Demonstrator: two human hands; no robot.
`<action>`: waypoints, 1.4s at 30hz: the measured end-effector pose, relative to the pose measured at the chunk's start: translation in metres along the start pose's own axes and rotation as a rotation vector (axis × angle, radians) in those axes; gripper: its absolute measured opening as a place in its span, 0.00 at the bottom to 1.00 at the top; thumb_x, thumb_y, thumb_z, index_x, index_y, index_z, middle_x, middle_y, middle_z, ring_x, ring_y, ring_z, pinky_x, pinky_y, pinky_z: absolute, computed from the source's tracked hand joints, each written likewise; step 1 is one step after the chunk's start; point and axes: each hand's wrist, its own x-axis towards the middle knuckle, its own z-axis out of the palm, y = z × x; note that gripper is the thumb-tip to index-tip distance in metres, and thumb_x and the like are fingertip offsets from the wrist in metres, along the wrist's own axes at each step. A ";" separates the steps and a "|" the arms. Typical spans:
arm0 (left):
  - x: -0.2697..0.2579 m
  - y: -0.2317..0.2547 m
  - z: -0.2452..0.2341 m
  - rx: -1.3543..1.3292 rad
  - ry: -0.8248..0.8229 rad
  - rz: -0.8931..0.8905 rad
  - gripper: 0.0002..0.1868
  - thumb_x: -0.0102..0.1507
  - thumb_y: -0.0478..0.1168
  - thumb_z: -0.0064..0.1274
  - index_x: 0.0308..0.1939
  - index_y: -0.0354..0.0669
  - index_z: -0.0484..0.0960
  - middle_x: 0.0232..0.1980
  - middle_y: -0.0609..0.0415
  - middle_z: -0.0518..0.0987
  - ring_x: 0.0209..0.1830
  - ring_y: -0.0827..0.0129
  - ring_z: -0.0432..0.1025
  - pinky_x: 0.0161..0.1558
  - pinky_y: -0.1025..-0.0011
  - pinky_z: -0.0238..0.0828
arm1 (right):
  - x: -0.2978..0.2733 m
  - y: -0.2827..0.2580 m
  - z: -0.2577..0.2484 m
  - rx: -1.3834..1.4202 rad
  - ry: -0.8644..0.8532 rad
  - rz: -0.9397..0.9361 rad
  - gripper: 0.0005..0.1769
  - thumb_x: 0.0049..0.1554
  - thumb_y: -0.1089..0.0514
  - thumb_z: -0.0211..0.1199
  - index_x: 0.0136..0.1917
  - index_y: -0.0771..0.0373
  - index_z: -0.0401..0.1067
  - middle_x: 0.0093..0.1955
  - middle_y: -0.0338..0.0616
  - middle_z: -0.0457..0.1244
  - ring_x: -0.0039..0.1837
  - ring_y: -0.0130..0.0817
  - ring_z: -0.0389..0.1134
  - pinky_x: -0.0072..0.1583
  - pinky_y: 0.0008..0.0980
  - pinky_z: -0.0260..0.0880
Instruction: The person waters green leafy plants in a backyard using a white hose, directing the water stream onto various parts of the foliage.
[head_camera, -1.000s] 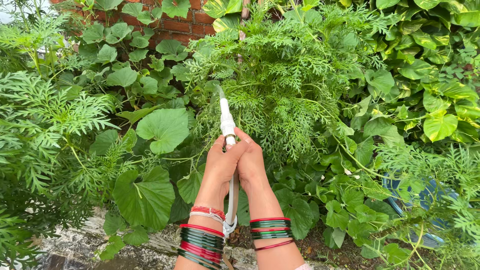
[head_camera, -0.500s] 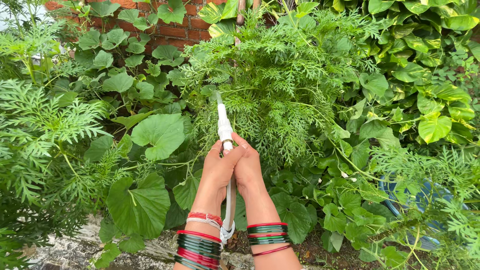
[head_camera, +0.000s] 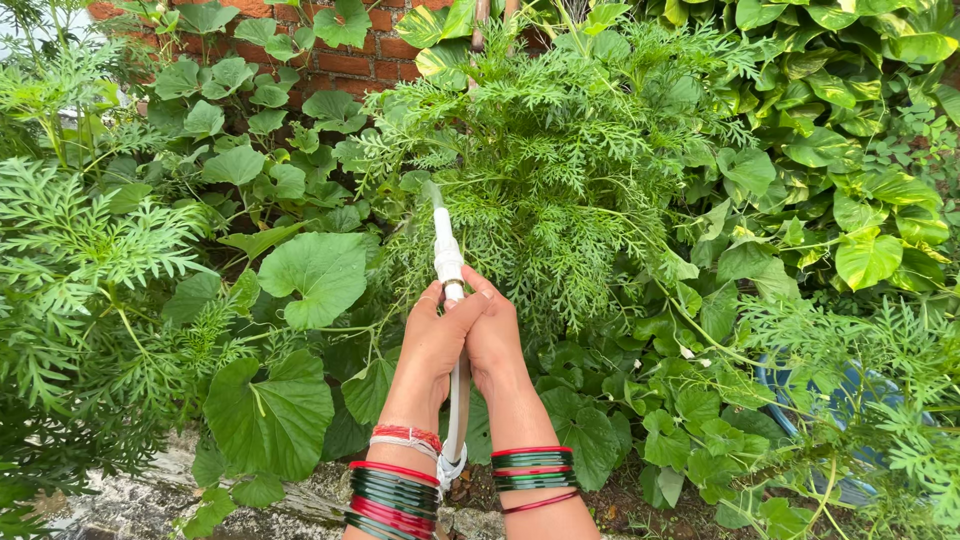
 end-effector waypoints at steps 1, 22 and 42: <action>0.000 0.000 0.001 -0.002 0.001 -0.005 0.50 0.53 0.43 0.63 0.76 0.32 0.57 0.56 0.45 0.80 0.50 0.68 0.76 0.49 0.71 0.73 | 0.000 -0.001 0.000 0.000 0.000 0.000 0.33 0.57 0.71 0.58 0.76 0.61 0.64 0.48 0.41 0.68 0.44 0.24 0.67 0.44 0.25 0.67; 0.005 -0.005 0.010 -0.005 -0.014 0.003 0.50 0.53 0.43 0.63 0.75 0.31 0.58 0.55 0.45 0.80 0.48 0.68 0.76 0.47 0.71 0.73 | 0.005 -0.004 -0.011 -0.020 0.003 0.010 0.34 0.57 0.71 0.58 0.76 0.60 0.63 0.48 0.43 0.69 0.44 0.25 0.67 0.44 0.27 0.68; 0.004 -0.009 0.010 0.014 -0.022 0.010 0.48 0.53 0.43 0.64 0.74 0.29 0.61 0.54 0.43 0.80 0.48 0.66 0.76 0.48 0.70 0.72 | 0.001 -0.003 -0.012 -0.051 0.011 0.021 0.34 0.57 0.71 0.58 0.76 0.59 0.64 0.49 0.42 0.69 0.45 0.24 0.67 0.45 0.26 0.68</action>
